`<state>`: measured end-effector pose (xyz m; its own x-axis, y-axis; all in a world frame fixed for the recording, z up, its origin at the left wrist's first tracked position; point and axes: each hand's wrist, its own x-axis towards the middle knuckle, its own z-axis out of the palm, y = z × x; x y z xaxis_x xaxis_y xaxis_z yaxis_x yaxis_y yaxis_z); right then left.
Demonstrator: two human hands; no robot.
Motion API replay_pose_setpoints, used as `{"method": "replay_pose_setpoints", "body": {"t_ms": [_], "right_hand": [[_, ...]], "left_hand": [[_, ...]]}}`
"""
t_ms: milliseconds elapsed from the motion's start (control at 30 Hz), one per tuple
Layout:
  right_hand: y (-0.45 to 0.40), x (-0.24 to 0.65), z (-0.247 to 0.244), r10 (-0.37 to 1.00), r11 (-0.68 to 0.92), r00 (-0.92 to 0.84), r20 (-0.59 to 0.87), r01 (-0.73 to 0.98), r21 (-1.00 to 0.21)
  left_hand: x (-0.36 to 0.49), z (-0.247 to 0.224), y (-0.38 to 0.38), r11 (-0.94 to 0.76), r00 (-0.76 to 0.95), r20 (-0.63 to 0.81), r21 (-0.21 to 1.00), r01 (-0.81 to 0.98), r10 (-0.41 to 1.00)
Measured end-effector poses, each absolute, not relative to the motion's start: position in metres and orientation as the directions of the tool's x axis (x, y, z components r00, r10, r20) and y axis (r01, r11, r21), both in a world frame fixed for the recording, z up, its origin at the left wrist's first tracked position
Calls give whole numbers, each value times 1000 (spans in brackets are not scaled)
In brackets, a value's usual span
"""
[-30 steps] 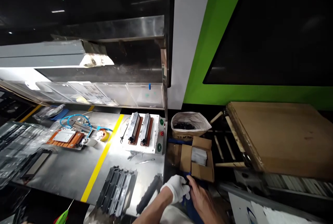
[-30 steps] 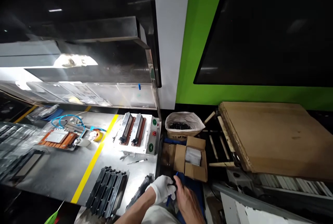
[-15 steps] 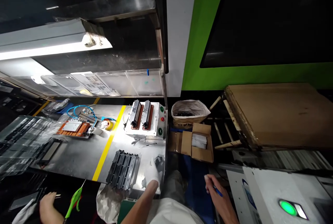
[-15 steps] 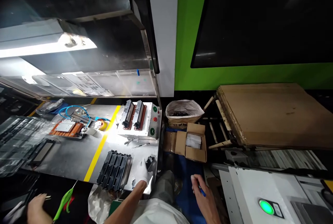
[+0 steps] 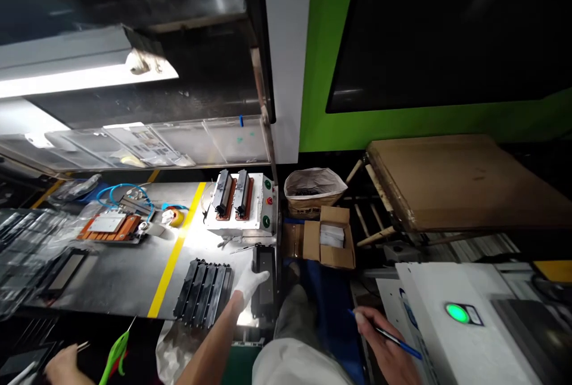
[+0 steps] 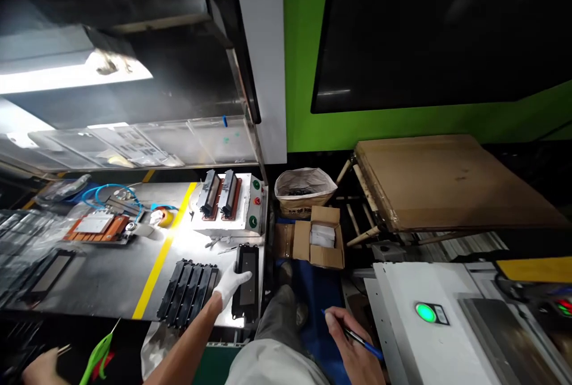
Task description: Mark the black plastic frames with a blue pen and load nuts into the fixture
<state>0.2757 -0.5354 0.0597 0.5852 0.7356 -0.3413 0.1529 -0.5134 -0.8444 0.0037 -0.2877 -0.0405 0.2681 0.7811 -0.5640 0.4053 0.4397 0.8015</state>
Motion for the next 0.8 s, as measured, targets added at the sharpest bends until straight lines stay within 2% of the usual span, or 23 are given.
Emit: {"method": "replay_pose_setpoints", "body": {"t_ms": [167,300,467,633,800], "right_hand": [[-494,274,105,788,-322,568,-236,55,-945],[-463,275,133,800,-217,577,-166,20,-976],[-448,276,143,766,-195,633,-112,63,-979],[-446,275,145,774,-184,625,-99,73,-980],[-447,274,144,775,-177,629,-64,118,-977]], "left_hand": [[30,60,-314,444,474,-509,860,252,719],[49,116,-341,515,623,-495,841,168,605],[63,144,-353,480,723,-433,863,160,538],[65,159,-352,517,727,-502,823,236,468],[68,164,-352,484,738,-495,836,260,458]]}}
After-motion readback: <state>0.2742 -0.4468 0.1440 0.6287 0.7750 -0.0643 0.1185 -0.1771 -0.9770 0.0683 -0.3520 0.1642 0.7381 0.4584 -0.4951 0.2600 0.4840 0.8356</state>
